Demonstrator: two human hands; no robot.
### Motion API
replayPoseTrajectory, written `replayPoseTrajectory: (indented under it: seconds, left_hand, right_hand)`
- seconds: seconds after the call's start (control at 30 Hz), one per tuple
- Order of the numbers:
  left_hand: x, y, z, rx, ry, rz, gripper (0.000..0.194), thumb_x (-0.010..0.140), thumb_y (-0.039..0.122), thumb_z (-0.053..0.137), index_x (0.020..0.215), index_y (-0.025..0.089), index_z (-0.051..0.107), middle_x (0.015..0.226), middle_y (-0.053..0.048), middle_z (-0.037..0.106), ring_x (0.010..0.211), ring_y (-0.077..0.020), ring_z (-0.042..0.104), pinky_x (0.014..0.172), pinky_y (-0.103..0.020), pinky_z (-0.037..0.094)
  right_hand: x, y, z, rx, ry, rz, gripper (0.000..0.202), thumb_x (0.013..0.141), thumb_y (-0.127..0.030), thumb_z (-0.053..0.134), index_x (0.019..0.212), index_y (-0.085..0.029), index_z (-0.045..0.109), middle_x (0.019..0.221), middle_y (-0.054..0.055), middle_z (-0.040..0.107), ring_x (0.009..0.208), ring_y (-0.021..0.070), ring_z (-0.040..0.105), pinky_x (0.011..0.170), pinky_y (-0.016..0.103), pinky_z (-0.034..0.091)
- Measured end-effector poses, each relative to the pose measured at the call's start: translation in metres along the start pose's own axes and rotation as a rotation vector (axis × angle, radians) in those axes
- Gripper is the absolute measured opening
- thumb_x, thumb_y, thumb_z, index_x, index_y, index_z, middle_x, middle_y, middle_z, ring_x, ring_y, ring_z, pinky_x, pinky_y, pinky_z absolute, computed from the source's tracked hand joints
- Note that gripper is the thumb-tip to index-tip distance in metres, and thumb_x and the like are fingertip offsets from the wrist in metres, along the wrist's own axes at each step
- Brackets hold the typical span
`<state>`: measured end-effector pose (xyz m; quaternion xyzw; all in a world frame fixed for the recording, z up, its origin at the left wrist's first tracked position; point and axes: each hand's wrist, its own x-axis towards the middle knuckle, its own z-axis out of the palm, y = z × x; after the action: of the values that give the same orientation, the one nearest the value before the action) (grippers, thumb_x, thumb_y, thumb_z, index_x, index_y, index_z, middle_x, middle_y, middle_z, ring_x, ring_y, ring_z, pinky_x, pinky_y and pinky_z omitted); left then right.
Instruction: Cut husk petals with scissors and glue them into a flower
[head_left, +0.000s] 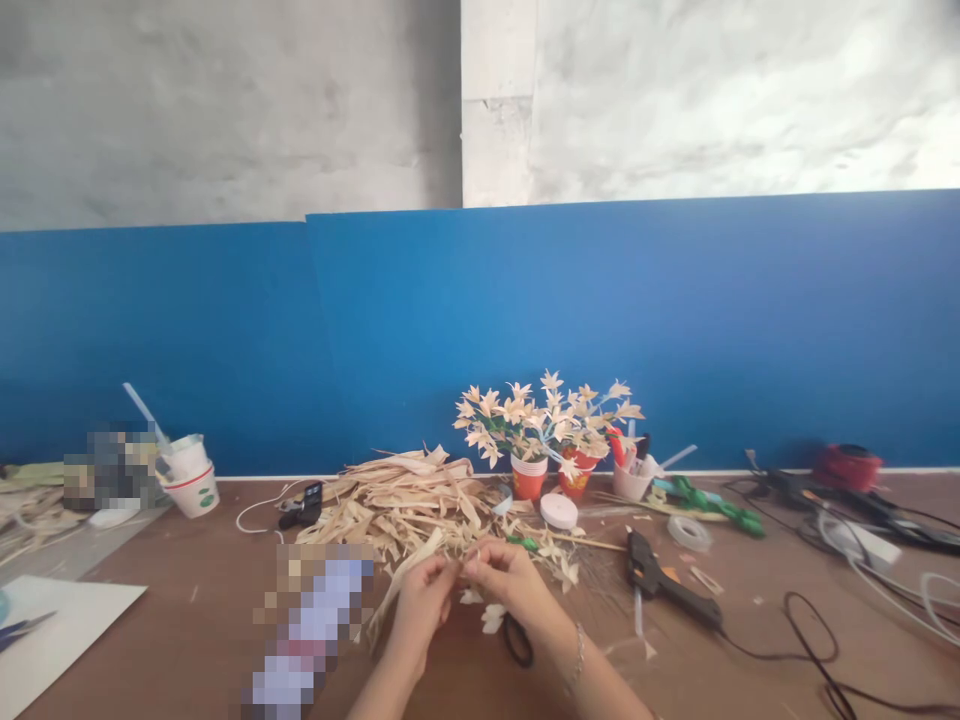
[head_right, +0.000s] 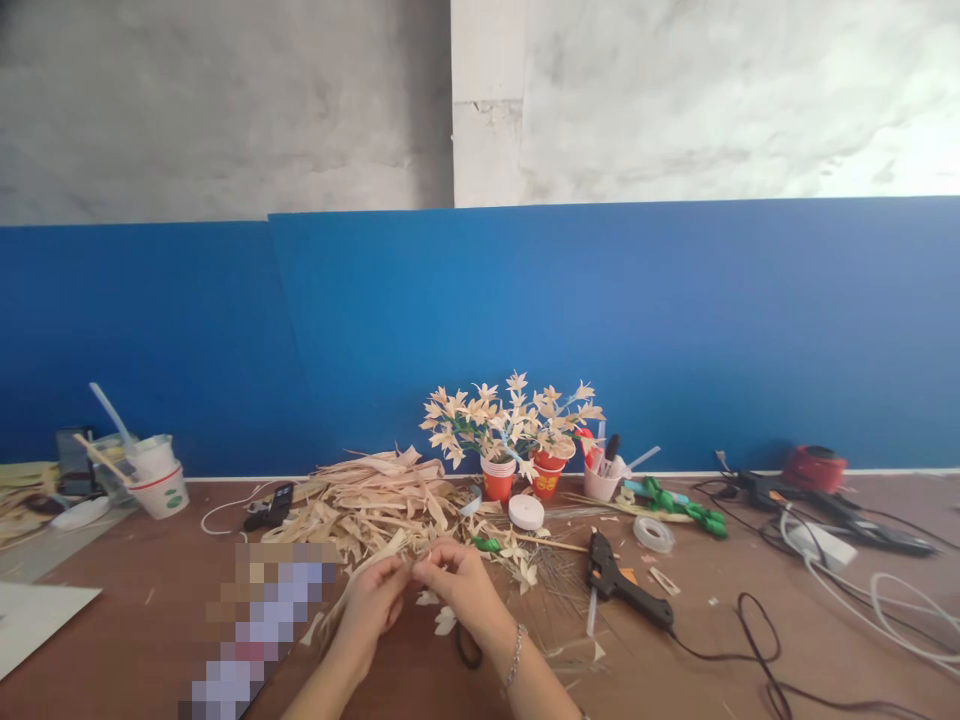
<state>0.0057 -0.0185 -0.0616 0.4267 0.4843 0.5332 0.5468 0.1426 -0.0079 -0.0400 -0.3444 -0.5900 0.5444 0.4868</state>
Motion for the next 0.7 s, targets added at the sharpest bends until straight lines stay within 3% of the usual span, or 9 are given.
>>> replayPoseTrajectory:
  seconds: [0.07, 0.17, 0.27, 0.37, 0.53, 0.7]
  left_hand:
    - [0.0, -0.005, 0.002, 0.108, -0.043, 0.075, 0.03, 0.064, 0.042, 0.066, 0.055, 0.015, 0.059, 0.041, 0.003, 0.051, 0.032, -0.0059, 0.034, 0.034, -0.017, 0.019]
    - [-0.003, -0.008, 0.004, 0.198, -0.111, 0.208, 0.018, 0.063, 0.033, 0.067, 0.057, 0.016, 0.064, 0.049, -0.001, 0.06, 0.045, -0.0143, 0.051, 0.043, -0.022, 0.035]
    - [-0.006, -0.01, 0.004, 0.299, -0.133, 0.263, 0.01, 0.063, 0.025, 0.064, 0.057, 0.017, 0.066, 0.051, -0.002, 0.062, 0.05, -0.0168, 0.054, 0.05, -0.024, 0.037]
    - [-0.008, -0.011, 0.004, 0.425, -0.091, 0.336, 0.01, 0.066, 0.02, 0.06, 0.058, 0.018, 0.066, 0.051, -0.001, 0.06, 0.048, -0.0146, 0.051, 0.05, -0.023, 0.034]
    - [-0.013, -0.005, 0.007, 0.706, -0.015, 0.564, 0.013, 0.071, 0.013, 0.052, 0.063, 0.018, 0.061, 0.055, 0.001, 0.054, 0.05, -0.0128, 0.048, 0.052, -0.022, 0.035]
    - [-0.022, 0.01, 0.009, 0.674, -0.038, 0.789, 0.014, 0.077, 0.011, 0.047, 0.073, 0.018, 0.058, 0.089, -0.006, 0.06, 0.081, -0.0165, 0.058, 0.068, -0.026, 0.046]
  right_hand:
    - [-0.002, -0.004, 0.001, -0.088, 0.001, -0.101, 0.028, 0.072, -0.038, 0.065, 0.057, -0.016, 0.058, 0.077, 0.003, 0.059, 0.066, 0.0129, 0.052, 0.061, 0.024, 0.04]
    - [-0.006, -0.008, 0.002, -0.329, -0.014, -0.179, 0.023, 0.078, -0.032, 0.057, 0.062, -0.017, 0.06, 0.075, 0.003, 0.061, 0.067, 0.0146, 0.053, 0.064, 0.026, 0.04]
    - [-0.007, -0.007, -0.001, -0.599, -0.009, -0.214, 0.02, 0.081, -0.027, 0.052, 0.065, -0.019, 0.06, 0.064, 0.001, 0.059, 0.061, 0.0141, 0.051, 0.06, 0.024, 0.037]
    - [-0.006, -0.002, -0.005, -0.723, 0.041, -0.213, 0.021, 0.081, -0.026, 0.049, 0.063, -0.018, 0.057, 0.056, -0.001, 0.054, 0.054, 0.0121, 0.047, 0.054, 0.022, 0.033]
    - [0.0, -0.001, -0.009, -0.709, 0.168, -0.146, 0.026, 0.078, -0.031, 0.051, 0.056, -0.017, 0.053, 0.05, -0.003, 0.049, 0.05, 0.01, 0.043, 0.051, 0.021, 0.031]
    - [0.005, 0.0, -0.006, -0.261, 0.157, 0.18, 0.034, 0.068, -0.048, 0.06, 0.059, -0.017, 0.051, 0.043, -0.004, 0.051, 0.039, 0.0094, 0.045, 0.04, 0.019, 0.032]
